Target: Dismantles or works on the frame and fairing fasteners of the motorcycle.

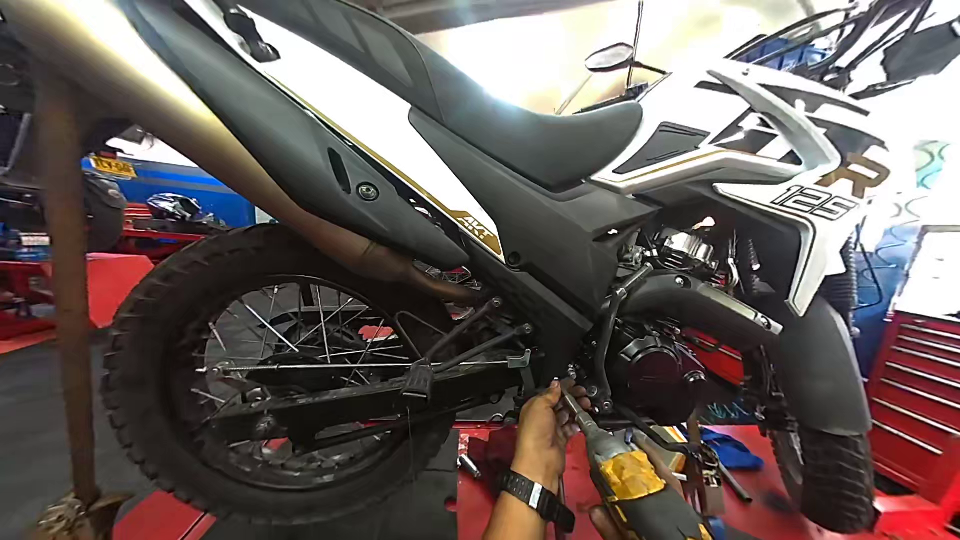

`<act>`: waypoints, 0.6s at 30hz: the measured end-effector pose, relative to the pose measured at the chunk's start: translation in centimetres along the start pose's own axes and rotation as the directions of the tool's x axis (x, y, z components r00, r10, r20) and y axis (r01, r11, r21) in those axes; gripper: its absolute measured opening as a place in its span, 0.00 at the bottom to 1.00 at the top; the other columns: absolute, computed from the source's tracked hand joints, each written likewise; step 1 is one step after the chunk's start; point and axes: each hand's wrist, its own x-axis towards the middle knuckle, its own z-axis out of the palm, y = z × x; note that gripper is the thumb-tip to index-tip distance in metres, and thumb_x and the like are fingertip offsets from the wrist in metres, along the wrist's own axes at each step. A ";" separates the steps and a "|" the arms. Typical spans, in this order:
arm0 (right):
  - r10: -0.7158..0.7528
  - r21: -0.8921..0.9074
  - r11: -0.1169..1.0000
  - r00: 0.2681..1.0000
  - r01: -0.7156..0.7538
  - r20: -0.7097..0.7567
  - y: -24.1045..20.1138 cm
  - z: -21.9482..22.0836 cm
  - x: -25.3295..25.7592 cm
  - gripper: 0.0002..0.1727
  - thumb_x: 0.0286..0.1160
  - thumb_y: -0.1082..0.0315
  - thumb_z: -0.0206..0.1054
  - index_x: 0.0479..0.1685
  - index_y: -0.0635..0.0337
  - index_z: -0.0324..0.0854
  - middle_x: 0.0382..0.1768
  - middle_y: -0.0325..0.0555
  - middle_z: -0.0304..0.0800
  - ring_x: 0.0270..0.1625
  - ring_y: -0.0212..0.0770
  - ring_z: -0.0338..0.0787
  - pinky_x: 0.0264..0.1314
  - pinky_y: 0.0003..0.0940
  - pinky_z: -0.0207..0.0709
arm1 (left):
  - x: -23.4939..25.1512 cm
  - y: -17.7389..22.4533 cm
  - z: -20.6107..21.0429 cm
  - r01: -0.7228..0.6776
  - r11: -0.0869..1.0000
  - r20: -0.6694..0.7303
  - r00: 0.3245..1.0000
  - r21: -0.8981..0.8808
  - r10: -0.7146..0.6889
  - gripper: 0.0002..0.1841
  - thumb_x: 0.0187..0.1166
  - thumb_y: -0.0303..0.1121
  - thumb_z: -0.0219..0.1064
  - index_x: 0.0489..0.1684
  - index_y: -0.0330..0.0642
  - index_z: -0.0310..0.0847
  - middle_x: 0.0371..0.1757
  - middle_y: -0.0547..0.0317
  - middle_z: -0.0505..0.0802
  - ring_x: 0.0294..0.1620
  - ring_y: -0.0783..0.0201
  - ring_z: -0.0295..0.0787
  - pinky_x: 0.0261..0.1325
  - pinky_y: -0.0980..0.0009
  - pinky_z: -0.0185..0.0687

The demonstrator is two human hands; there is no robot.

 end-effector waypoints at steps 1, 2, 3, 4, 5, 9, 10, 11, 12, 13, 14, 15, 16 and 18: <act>-0.010 -0.021 1.000 1.000 0.011 0.011 -0.1 -0.1 0.1 0.50 0.57 0.70 0.87 0.81 0.78 0.62 0.66 0.58 0.87 0.65 0.46 0.91 0.71 0.44 0.87 | 0.0 0.0 -0.1 0.003 1.000 0.002 1.000 0.006 -0.003 0.18 0.93 0.37 0.53 0.57 0.31 0.85 0.42 0.45 0.95 0.35 0.58 0.92 0.36 0.66 0.88; -0.008 -0.039 0.999 1.000 0.008 0.020 -0.1 -0.2 0.1 0.49 0.57 0.69 0.87 0.81 0.78 0.63 0.65 0.57 0.88 0.64 0.46 0.91 0.72 0.43 0.86 | -0.1 0.1 0.0 0.002 1.000 0.004 1.000 0.013 -0.002 0.18 0.93 0.37 0.53 0.58 0.31 0.85 0.42 0.45 0.95 0.35 0.58 0.93 0.36 0.67 0.88; 0.005 -0.048 0.999 1.000 -0.004 0.014 0.0 -0.2 0.0 0.48 0.58 0.69 0.87 0.80 0.77 0.64 0.64 0.57 0.89 0.63 0.46 0.92 0.71 0.44 0.87 | -0.2 0.1 -0.1 0.003 1.000 0.005 1.000 0.018 -0.003 0.18 0.93 0.37 0.53 0.57 0.31 0.85 0.41 0.45 0.95 0.34 0.58 0.92 0.35 0.67 0.87; 0.016 -0.057 0.998 1.000 -0.016 0.005 0.1 -0.2 -0.1 0.47 0.58 0.68 0.87 0.79 0.76 0.65 0.62 0.56 0.90 0.62 0.45 0.92 0.70 0.44 0.87 | -0.3 0.1 -0.1 0.005 1.000 0.006 1.000 0.021 -0.006 0.19 0.93 0.38 0.52 0.57 0.32 0.85 0.41 0.46 0.95 0.34 0.58 0.92 0.35 0.67 0.87; 0.025 -0.061 0.998 1.000 -0.024 0.006 0.1 -0.2 -0.2 0.46 0.59 0.67 0.87 0.79 0.75 0.65 0.62 0.55 0.90 0.62 0.45 0.92 0.71 0.44 0.87 | -0.3 0.2 0.0 0.007 1.000 0.007 1.000 0.017 -0.007 0.19 0.93 0.37 0.52 0.57 0.32 0.85 0.40 0.46 0.95 0.34 0.58 0.92 0.35 0.67 0.87; 0.015 -0.056 0.998 0.999 -0.013 0.032 -1.1 -0.2 0.1 0.50 0.58 0.67 0.87 0.81 0.77 0.62 0.66 0.57 0.88 0.67 0.46 0.90 0.76 0.44 0.83 | -0.5 0.4 0.1 0.012 1.000 -0.007 1.000 0.010 -0.011 0.18 0.93 0.37 0.53 0.57 0.31 0.85 0.40 0.45 0.95 0.34 0.58 0.93 0.36 0.67 0.88; 0.000 -0.053 0.999 1.000 0.001 0.026 -1.6 -0.1 0.4 0.49 0.55 0.68 0.88 0.78 0.79 0.65 0.65 0.59 0.88 0.68 0.46 0.89 0.77 0.43 0.82 | -0.6 0.5 0.1 0.013 1.000 -0.007 1.000 0.016 -0.013 0.18 0.93 0.38 0.53 0.57 0.32 0.85 0.40 0.46 0.95 0.34 0.58 0.93 0.35 0.67 0.88; -0.010 -0.060 0.998 1.000 0.011 0.024 -2.2 0.0 0.4 0.47 0.54 0.69 0.88 0.75 0.81 0.67 0.65 0.60 0.88 0.68 0.45 0.89 0.79 0.42 0.80 | -0.7 0.5 0.2 0.021 1.000 -0.008 1.000 0.017 -0.021 0.18 0.93 0.38 0.53 0.56 0.32 0.84 0.40 0.47 0.95 0.33 0.58 0.92 0.35 0.67 0.87; -0.007 -0.077 0.997 1.000 0.009 0.026 -2.9 0.0 0.4 0.47 0.54 0.69 0.88 0.74 0.82 0.67 0.65 0.60 0.88 0.68 0.44 0.89 0.79 0.40 0.80 | -1.0 0.5 0.2 0.029 1.000 -0.010 1.000 0.008 -0.029 0.18 0.93 0.38 0.53 0.56 0.33 0.84 0.39 0.47 0.94 0.33 0.59 0.92 0.35 0.67 0.87; 0.010 -0.104 0.995 1.000 -0.007 0.020 -3.8 0.2 0.4 0.47 0.53 0.69 0.88 0.74 0.82 0.68 0.64 0.59 0.89 0.67 0.41 0.90 0.78 0.37 0.80 | -1.3 0.4 0.2 0.034 0.999 -0.007 0.999 -0.004 -0.034 0.17 0.93 0.38 0.54 0.55 0.33 0.84 0.38 0.48 0.94 0.33 0.59 0.91 0.35 0.67 0.87; 0.013 -0.147 0.989 1.000 -0.012 0.009 -4.8 0.4 0.4 0.47 0.52 0.68 0.88 0.74 0.82 0.68 0.63 0.57 0.89 0.65 0.37 0.90 0.75 0.33 0.82 | -1.7 0.5 0.3 0.038 0.999 0.005 0.999 -0.011 -0.038 0.17 0.93 0.37 0.54 0.54 0.33 0.84 0.38 0.48 0.94 0.33 0.59 0.91 0.34 0.67 0.87; -0.007 -0.169 0.986 1.000 0.009 0.012 -5.7 0.5 0.6 0.47 0.52 0.68 0.88 0.74 0.83 0.68 0.63 0.58 0.89 0.65 0.35 0.89 0.75 0.32 0.81 | -2.2 0.8 0.6 0.035 0.999 0.035 0.999 -0.009 -0.035 0.17 0.93 0.37 0.54 0.54 0.32 0.84 0.38 0.47 0.94 0.32 0.59 0.91 0.34 0.67 0.87; -0.031 -0.158 0.987 0.999 0.033 0.014 -6.6 0.7 0.8 0.47 0.52 0.70 0.87 0.74 0.84 0.67 0.64 0.59 0.88 0.66 0.36 0.88 0.76 0.31 0.80 | -2.7 1.4 1.0 0.023 1.000 0.078 0.997 0.004 -0.023 0.18 0.93 0.37 0.53 0.54 0.32 0.84 0.39 0.47 0.94 0.33 0.59 0.91 0.34 0.67 0.88; -0.069 -0.125 0.990 0.997 0.072 0.022 -8.6 0.7 1.1 0.44 0.52 0.73 0.86 0.72 0.85 0.69 0.64 0.59 0.87 0.66 0.36 0.88 0.76 0.30 0.79 | -4.4 2.7 1.9 -0.019 0.999 0.160 0.987 0.031 0.014 0.18 0.94 0.38 0.51 0.58 0.32 0.83 0.43 0.46 0.94 0.36 0.58 0.93 0.37 0.66 0.89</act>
